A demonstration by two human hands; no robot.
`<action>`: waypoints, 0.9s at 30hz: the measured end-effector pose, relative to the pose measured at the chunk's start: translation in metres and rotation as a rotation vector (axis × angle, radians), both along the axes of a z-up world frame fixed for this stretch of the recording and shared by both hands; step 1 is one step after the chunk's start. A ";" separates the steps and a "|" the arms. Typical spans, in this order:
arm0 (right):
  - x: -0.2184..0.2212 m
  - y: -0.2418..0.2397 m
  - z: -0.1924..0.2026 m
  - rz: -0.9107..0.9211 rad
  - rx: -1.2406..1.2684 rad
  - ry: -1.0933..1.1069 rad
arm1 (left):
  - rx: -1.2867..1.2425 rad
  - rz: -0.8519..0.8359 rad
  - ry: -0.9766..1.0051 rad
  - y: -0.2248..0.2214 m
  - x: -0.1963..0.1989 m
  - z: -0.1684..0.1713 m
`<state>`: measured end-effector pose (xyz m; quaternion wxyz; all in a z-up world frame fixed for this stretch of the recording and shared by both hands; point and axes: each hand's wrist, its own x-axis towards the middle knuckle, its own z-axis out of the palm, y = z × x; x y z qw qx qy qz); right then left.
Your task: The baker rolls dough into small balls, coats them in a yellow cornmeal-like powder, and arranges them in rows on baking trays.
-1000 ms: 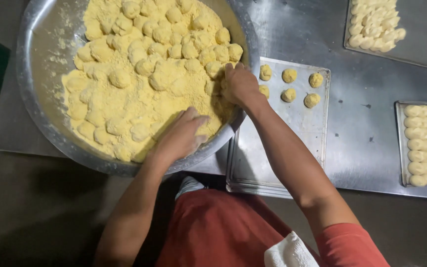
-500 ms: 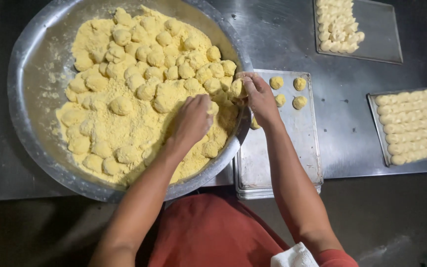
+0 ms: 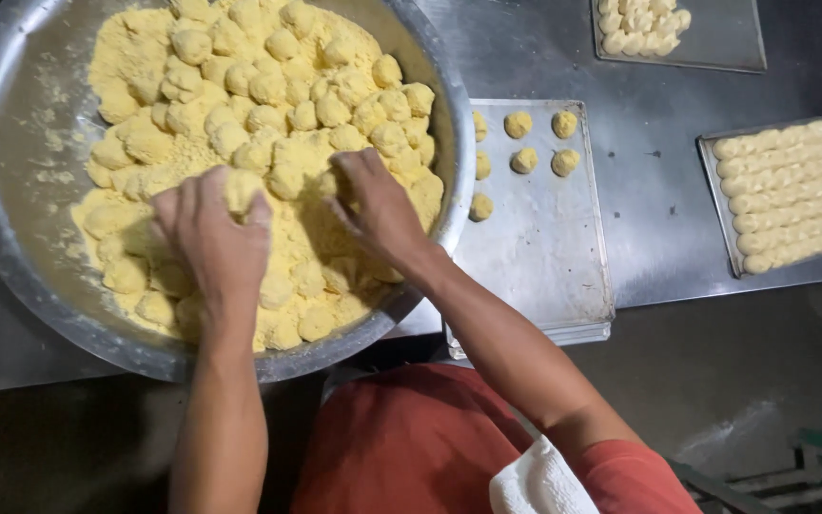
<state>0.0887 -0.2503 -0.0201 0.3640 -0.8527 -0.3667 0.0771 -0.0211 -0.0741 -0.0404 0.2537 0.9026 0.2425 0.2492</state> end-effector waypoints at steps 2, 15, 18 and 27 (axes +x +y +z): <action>-0.002 -0.014 0.009 -0.013 0.024 -0.021 | 0.023 0.022 -0.015 -0.017 -0.009 0.012; 0.111 -0.327 -0.088 -0.650 -0.198 -0.092 | -0.223 -0.534 -0.225 -0.300 0.123 -0.008; 0.129 -0.352 -0.109 -0.567 -0.131 -0.258 | -0.200 -0.540 -0.058 -0.337 0.177 -0.077; 0.144 -0.337 -0.082 -0.476 -0.087 -0.042 | -0.228 -0.387 0.195 -0.358 0.213 -0.086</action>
